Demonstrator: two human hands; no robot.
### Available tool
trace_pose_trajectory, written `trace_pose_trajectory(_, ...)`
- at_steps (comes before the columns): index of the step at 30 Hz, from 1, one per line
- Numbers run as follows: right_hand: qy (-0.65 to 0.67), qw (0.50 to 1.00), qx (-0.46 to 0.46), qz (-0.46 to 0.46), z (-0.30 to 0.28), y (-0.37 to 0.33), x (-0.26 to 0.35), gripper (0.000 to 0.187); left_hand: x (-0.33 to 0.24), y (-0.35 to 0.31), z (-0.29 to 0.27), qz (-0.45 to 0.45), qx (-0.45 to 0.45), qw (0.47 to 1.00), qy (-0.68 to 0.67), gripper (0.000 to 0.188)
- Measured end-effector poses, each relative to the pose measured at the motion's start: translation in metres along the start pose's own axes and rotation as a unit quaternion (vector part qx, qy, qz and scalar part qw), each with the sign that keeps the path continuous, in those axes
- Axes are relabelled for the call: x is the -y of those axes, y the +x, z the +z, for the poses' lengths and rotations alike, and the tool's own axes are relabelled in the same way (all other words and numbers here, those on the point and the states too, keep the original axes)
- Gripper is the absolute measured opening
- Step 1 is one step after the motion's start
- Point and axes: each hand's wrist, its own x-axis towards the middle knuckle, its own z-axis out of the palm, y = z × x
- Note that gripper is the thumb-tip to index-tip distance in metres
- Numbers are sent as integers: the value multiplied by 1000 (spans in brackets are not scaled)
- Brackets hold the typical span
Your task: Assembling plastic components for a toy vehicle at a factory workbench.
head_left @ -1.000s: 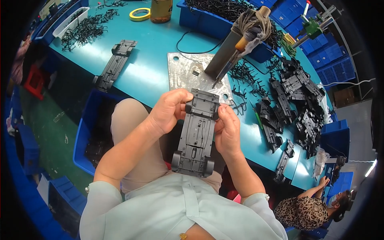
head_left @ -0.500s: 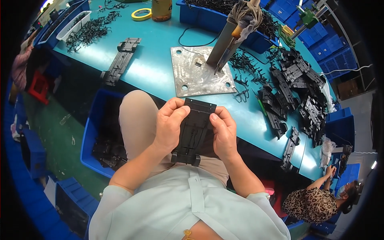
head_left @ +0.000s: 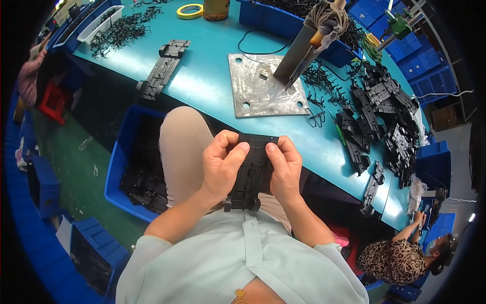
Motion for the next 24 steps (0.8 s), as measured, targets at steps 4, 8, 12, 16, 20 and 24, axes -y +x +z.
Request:
trace_pose_trajectory(4, -33, 999, -8, -7, 0, -4, -2, 9, 0, -7, 1, 23, 0, 998, 53, 11)
trace_pose_trajectory(8, -28, 998, -26, 40, 4, -2, 5, 14, -1, -5, -3, 3, -6, 999, 42, 12)
trace_pose_trajectory(12, 8, 998, -24, 54, -4, 0, 0, 24, 0, 2, -4, -49, -23, 998, -38, 12)
trace_pose_trajectory(16, 44, 993, -51, 102, 1, -1, 1, 24, 2, 2, -5, -142, -47, 981, -124, 11)
trace_pose_trajectory(20, 41, 991, -49, 121, -1, -3, -2, 24, -1, 1, -6, -153, -43, 980, -115, 12)
trace_pose_trajectory(24, 46, 990, -49, 125, 0, -7, -2, 23, 8, -2, -9, -137, -37, 985, -97, 15)
